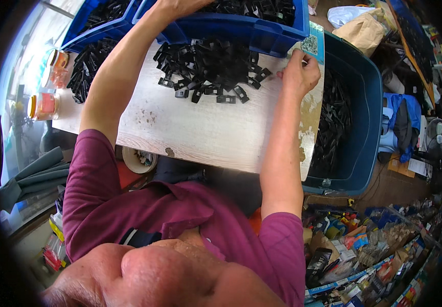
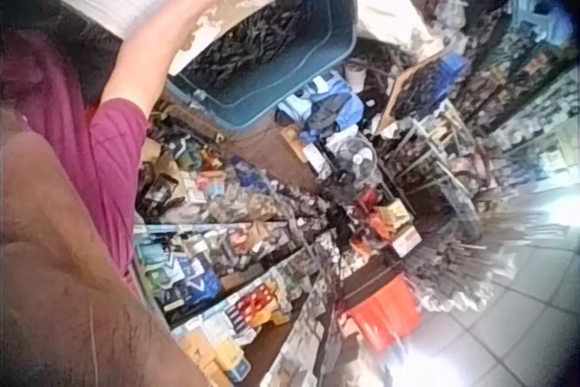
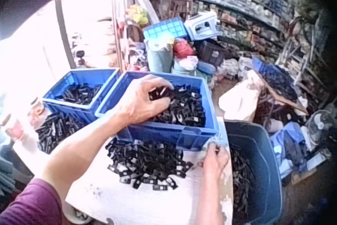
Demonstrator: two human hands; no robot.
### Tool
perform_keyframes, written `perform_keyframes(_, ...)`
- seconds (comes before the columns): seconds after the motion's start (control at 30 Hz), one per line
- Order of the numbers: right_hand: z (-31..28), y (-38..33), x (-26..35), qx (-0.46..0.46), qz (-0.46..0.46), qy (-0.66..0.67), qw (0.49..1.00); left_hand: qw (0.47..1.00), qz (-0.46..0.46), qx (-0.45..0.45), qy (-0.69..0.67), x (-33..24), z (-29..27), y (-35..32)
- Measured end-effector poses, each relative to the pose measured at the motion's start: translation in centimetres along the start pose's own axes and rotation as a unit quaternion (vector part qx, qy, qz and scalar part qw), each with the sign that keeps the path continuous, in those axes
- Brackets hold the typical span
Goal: The person unloads plastic components from a storage bin onto the table, then assembles the plastic pieces together by hand.
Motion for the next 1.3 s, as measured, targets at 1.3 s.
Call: perform_keyframes(1.3, 0.6, -0.5, 0.4, 0.011, -0.007, 0.024, 1.000, 0.781, -0.415, -0.006, -0.466, -3.2, -0.3, -20.9)
Point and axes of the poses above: each hand's wrist, its own y-axis towards the middle knuckle, its own z-axis out of the palm, x = y × z, the point moved 5 cm from there along y, towards the middle knuckle, and after that the axes turned 1 degree about y, right-handed, at the moved point
